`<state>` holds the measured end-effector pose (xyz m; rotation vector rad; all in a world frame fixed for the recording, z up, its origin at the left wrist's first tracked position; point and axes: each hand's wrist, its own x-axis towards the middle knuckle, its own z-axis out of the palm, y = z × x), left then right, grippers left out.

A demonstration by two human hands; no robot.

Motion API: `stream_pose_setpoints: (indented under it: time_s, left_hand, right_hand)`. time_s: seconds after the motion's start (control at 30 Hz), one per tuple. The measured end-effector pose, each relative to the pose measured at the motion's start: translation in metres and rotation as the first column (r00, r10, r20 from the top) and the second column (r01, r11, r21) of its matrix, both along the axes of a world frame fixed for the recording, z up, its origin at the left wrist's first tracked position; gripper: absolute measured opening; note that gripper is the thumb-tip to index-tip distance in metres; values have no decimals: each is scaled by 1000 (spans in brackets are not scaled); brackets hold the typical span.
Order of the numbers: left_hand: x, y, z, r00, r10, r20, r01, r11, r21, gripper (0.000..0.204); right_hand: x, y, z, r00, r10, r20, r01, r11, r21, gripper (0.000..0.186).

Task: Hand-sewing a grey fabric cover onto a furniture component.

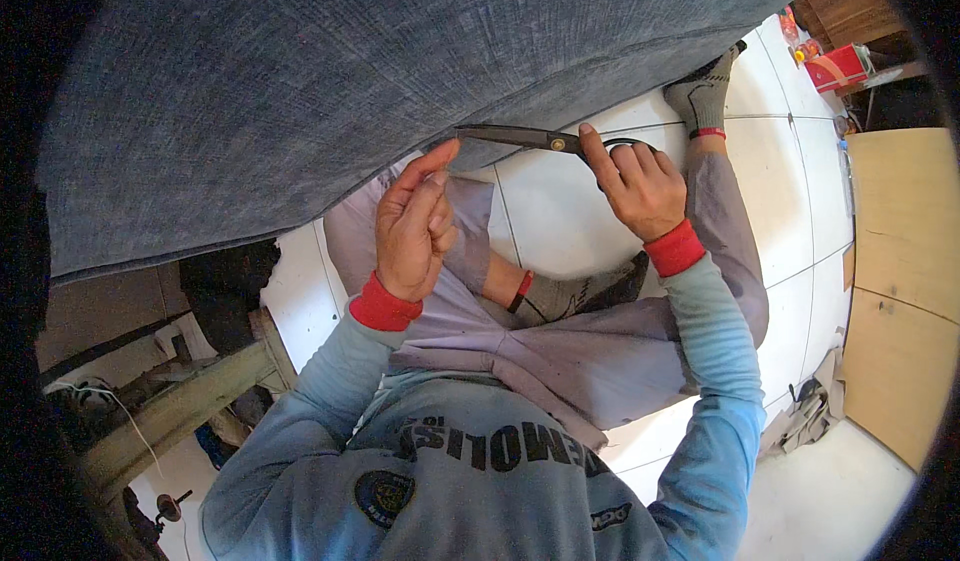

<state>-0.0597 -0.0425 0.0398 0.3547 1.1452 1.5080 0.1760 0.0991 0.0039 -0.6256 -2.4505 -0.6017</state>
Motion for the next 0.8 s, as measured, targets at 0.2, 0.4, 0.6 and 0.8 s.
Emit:
stream_pose_setpoints:
  time_s: [0.2,0.4,0.6,0.8]
  left_hand:
    - [-2,-2,-3,999,-28,-28,27,1000,-12,27]
    - [0,-6,-1,998,-14,-66,14,1000,7,22]
    - [-3,10,-18,916,-85,-392,57,995,-82,24]
    - [3,46,-33,739,-75,-670,-59,983,-174,50]
  right_hand:
    - [-5,-3,3,1000,11,21,-9,996,-85,48]
    - [8,-11,11,992,107,-68,-124,934,-334,49]
    - [100,-12,31,652,-254,-714,178,967,-181,37]
    - [184,-60,57,-31,-737,-676,380,616,-690,48]
